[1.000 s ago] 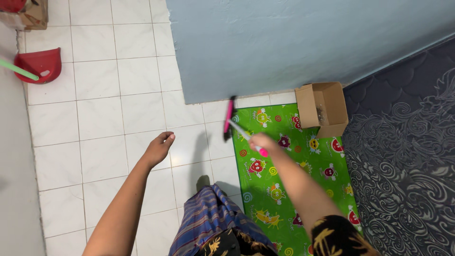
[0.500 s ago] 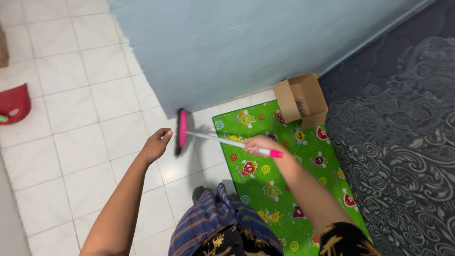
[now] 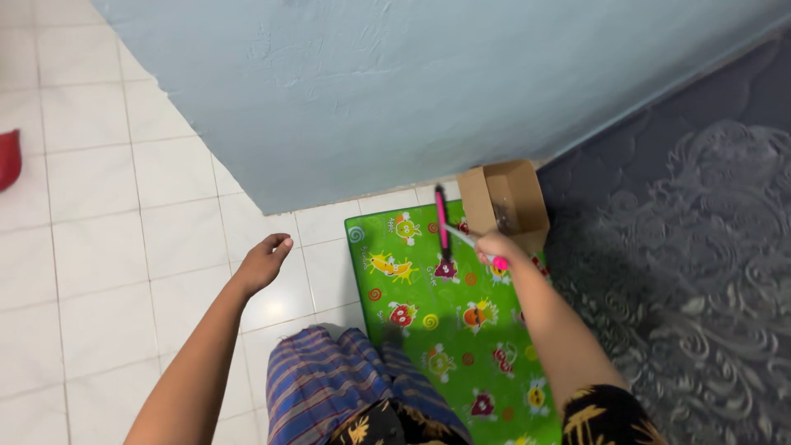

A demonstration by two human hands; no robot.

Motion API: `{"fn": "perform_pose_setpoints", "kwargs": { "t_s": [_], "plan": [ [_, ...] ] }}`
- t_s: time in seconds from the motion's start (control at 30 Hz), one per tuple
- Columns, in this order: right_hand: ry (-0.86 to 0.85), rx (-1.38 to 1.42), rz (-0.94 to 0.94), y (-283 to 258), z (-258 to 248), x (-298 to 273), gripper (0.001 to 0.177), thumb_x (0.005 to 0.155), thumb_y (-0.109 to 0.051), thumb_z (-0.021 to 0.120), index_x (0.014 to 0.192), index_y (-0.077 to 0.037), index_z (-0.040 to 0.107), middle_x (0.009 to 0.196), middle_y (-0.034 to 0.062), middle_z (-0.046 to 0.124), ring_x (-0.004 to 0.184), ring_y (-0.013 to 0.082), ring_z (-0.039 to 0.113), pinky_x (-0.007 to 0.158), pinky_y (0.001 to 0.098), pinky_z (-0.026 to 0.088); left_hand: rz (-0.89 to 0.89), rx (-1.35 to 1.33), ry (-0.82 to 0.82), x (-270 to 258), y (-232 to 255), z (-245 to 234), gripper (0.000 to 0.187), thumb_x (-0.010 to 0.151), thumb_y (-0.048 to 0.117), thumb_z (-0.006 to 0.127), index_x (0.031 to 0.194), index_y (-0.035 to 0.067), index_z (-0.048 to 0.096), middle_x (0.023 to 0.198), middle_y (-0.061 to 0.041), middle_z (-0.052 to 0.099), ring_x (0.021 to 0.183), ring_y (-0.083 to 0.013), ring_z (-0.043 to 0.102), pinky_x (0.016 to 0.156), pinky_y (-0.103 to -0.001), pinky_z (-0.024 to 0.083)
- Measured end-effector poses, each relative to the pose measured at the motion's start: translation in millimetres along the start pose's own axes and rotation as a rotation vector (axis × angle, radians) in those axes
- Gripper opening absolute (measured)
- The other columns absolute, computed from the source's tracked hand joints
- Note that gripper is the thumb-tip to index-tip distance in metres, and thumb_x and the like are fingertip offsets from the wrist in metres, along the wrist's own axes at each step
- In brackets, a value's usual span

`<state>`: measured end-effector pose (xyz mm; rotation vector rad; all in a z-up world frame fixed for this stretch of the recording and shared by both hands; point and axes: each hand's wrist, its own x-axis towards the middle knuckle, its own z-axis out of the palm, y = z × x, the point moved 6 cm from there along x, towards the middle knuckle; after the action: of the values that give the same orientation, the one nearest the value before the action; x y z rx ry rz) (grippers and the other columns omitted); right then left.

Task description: The person sweeps a tiled floor and a green patterned mat using a pink broom. They then use a red dustpan to collect the swept debris from the floor and the mat.

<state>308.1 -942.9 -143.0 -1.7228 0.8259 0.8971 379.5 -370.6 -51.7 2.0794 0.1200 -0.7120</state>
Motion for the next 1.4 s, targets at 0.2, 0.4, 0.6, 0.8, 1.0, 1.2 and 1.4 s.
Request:
{"fn": "perform_pose_setpoints", "kwargs": {
  "t_s": [0.2, 0.4, 0.6, 0.8, 1.0, 1.2, 1.4],
  "plan": [
    [0.129, -0.416, -0.136, -25.6, -26.7, 61.4, 0.027, 0.075, -0.004, 0.058, 0.101, -0.008, 0.067, 0.064, 0.0162, 0.066, 0.052, 0.0236, 0.062, 0.051, 0.0374, 0.050, -0.126, -0.046, 0.075, -10.6, -8.4, 36.9, 0.063, 0.099, 0.051, 0.051, 0.144, 0.007, 0.055, 0.139, -0.021, 0.063, 0.133, -0.0364, 0.057, 0.109, -0.045, 0.045],
    [0.108, -0.599, -0.118, -36.5, 42.1, 110.0, 0.029, 0.075, -0.008, 0.060, 0.095, 0.010, 0.073, 0.076, 0.0198, 0.074, 0.065, 0.0274, 0.073, 0.062, 0.0425, 0.058, -0.207, -0.111, 0.167, -37.5, -38.8, 58.6, 0.062, 0.099, 0.050, 0.052, 0.143, 0.007, 0.056, 0.138, -0.022, 0.064, 0.132, -0.0356, 0.058, 0.109, -0.044, 0.046],
    [-0.041, -0.715, -0.343, -61.4, 179.0, 120.8, 0.020, 0.077, -0.010, 0.061, 0.085, 0.006, 0.071, 0.076, 0.0202, 0.071, 0.066, 0.0276, 0.071, 0.063, 0.0426, 0.058, -0.286, -0.190, 0.265, -76.0, -58.2, 58.5, 0.060, 0.100, 0.049, 0.051, 0.143, 0.008, 0.055, 0.139, -0.021, 0.062, 0.133, -0.0350, 0.057, 0.108, -0.044, 0.045],
    [-0.341, -0.743, -0.340, -91.4, 281.1, 115.8, 0.018, 0.079, -0.005, 0.063, 0.080, 0.010, 0.074, 0.071, 0.0198, 0.072, 0.058, 0.0248, 0.068, 0.064, 0.0393, 0.055, -0.297, -0.264, 0.379, -116.6, -77.6, 47.2, 0.059, 0.099, 0.048, 0.052, 0.143, 0.007, 0.056, 0.139, -0.020, 0.063, 0.132, -0.0343, 0.057, 0.108, -0.043, 0.046],
    [-0.684, -0.088, 0.032, -108.5, 292.0, 93.4, 0.007, 0.094, -0.001, 0.058, 0.091, 0.004, 0.059, 0.066, 0.0026, 0.058, 0.049, 0.0072, 0.051, 0.040, 0.0213, 0.038, -0.340, -0.294, 0.454, -154.8, -101.2, 32.3, 0.058, 0.100, 0.047, 0.052, 0.142, 0.008, 0.056, 0.139, -0.019, 0.063, 0.132, -0.0331, 0.057, 0.108, -0.043, 0.045],
    [-0.630, -0.185, 0.038, -125.2, 258.4, 39.8, 0.007, 0.095, -0.002, 0.052, 0.093, 0.002, 0.058, 0.065, 0.0008, 0.054, 0.045, 0.0046, 0.045, 0.037, 0.0190, 0.034, -0.335, -0.321, 0.497, -175.7, -128.5, 13.4, 0.057, 0.100, 0.046, 0.052, 0.141, 0.008, 0.057, 0.138, -0.018, 0.064, 0.130, -0.0324, 0.059, 0.108, -0.042, 0.046],
    [-0.599, -0.353, 0.060, -111.1, 286.3, 49.8, 0.014, 0.094, 0.003, 0.051, 0.082, 0.005, 0.055, 0.063, 0.0040, 0.054, 0.047, 0.0093, 0.048, 0.040, 0.0242, 0.038, -0.315, -0.379, 0.504, -190.2, -155.2, -6.0, 0.057, 0.099, 0.046, 0.052, 0.141, 0.008, 0.057, 0.137, -0.018, 0.064, 0.130, -0.0321, 0.059, 0.107, -0.042, 0.046]
  ]
}}
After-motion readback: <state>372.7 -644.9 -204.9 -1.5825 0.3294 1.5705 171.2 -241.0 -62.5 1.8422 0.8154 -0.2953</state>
